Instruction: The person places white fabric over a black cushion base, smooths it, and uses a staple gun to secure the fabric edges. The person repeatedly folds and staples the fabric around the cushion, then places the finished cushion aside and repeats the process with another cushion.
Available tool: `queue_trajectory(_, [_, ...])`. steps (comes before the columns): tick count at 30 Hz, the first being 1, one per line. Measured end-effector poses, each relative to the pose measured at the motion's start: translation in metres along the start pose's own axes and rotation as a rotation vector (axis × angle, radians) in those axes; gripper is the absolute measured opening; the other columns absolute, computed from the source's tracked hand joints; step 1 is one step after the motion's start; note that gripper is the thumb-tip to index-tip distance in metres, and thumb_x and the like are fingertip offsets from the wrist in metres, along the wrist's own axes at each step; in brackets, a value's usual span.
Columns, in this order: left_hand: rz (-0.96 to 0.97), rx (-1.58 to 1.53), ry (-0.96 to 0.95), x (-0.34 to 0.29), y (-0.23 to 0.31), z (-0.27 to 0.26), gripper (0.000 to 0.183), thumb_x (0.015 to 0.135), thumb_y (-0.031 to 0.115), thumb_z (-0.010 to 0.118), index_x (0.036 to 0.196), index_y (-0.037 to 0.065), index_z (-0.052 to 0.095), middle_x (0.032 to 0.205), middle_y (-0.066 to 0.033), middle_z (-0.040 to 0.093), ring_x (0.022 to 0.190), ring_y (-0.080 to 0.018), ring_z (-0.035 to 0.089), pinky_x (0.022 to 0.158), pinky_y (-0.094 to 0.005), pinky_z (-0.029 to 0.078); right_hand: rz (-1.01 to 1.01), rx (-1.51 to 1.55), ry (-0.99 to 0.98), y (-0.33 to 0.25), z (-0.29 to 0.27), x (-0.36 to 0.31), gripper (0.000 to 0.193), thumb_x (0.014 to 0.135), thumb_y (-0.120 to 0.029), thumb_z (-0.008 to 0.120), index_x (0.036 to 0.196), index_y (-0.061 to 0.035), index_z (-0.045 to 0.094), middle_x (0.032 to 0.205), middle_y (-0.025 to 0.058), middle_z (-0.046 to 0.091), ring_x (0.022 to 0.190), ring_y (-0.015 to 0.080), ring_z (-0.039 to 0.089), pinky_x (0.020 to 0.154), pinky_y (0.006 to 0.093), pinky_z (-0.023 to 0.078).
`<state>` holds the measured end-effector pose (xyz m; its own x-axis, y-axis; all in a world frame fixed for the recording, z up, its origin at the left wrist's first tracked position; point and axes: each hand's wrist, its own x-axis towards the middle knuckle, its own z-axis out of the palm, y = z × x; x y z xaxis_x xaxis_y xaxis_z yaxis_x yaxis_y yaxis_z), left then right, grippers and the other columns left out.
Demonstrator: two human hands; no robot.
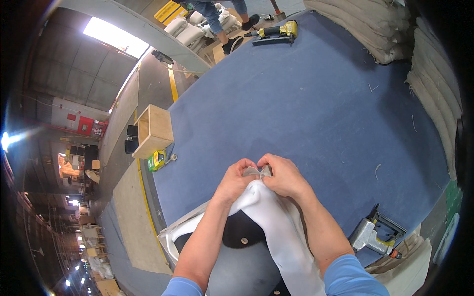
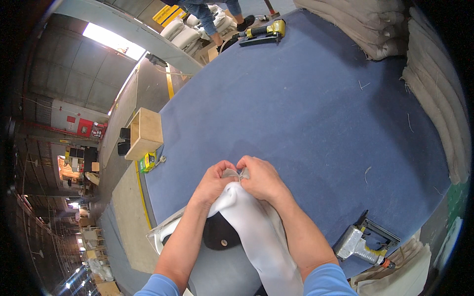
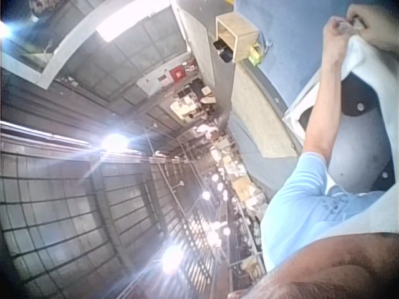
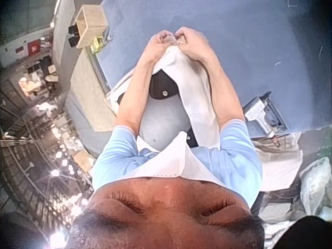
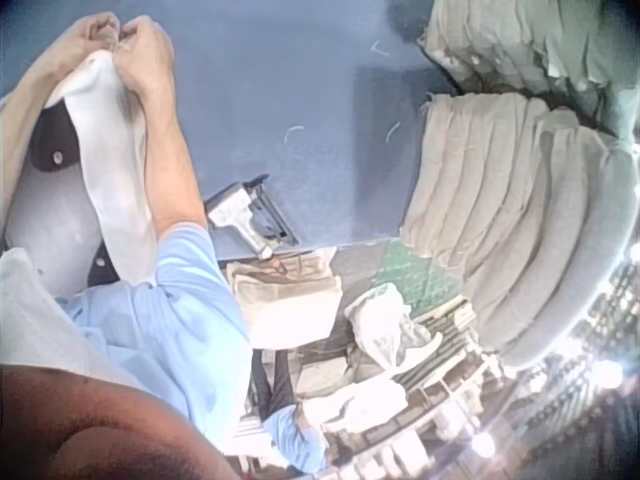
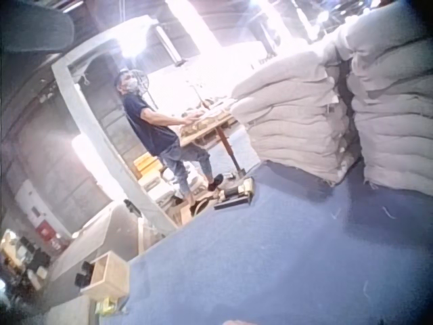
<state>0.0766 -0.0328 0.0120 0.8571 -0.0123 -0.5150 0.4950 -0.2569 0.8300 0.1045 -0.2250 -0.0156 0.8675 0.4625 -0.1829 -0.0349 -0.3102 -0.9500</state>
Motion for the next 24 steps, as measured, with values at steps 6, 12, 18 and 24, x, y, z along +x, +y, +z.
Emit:
queue_trajectory(6, [0.268,0.522,0.106,0.001,0.007,0.004,0.011,0.092,0.0,0.072,0.101,0.002,0.065,0.083,-0.0032,0.07,0.078,-0.0116,0.065,0.07,-0.0306,0.052,0.002,-0.127,0.008,-0.006,0.005,0.002,0.035,0.082,-0.006,0.068,0.117,-0.0018,0.068,0.107,0.0202,0.074,0.104,0.0388,0.071,0.089,0.0485,0.054])
queue_trajectory(12, [0.398,0.739,0.166,-0.009,0.023,0.012,0.014,0.09,0.004,0.075,0.103,0.002,0.071,0.081,-0.0108,0.07,0.075,-0.0214,0.065,0.072,-0.036,0.052,0.05,-0.217,0.061,-0.007,0.012,0.001,0.031,0.083,-0.005,0.068,0.114,-0.0036,0.07,0.098,0.0184,0.076,0.099,0.0396,0.072,0.086,0.05,0.054])
queue_trajectory(18, [0.036,0.733,0.001,0.003,0.042,0.0,0.035,0.091,0.035,0.081,0.103,0.002,0.075,0.079,-0.0079,0.069,0.074,-0.0191,0.062,0.068,-0.0367,0.049,0.108,-0.138,0.081,-0.008,0.01,0.001,0.021,0.087,-0.008,0.067,0.106,-0.005,0.074,0.097,0.0175,0.077,0.097,0.0386,0.073,0.084,0.0498,0.054])
queue_trajectory(24, [-0.098,0.81,-0.108,0.018,0.046,0.0,0.047,0.094,0.048,0.077,0.094,0.001,0.075,0.076,-0.0083,0.066,0.072,-0.0194,0.06,0.067,-0.0389,0.048,0.102,-0.119,0.092,-0.004,0.008,0.003,0.02,0.088,-0.01,0.068,0.107,-0.0053,0.074,0.098,0.0167,0.077,0.096,0.0373,0.073,0.083,0.0479,0.055])
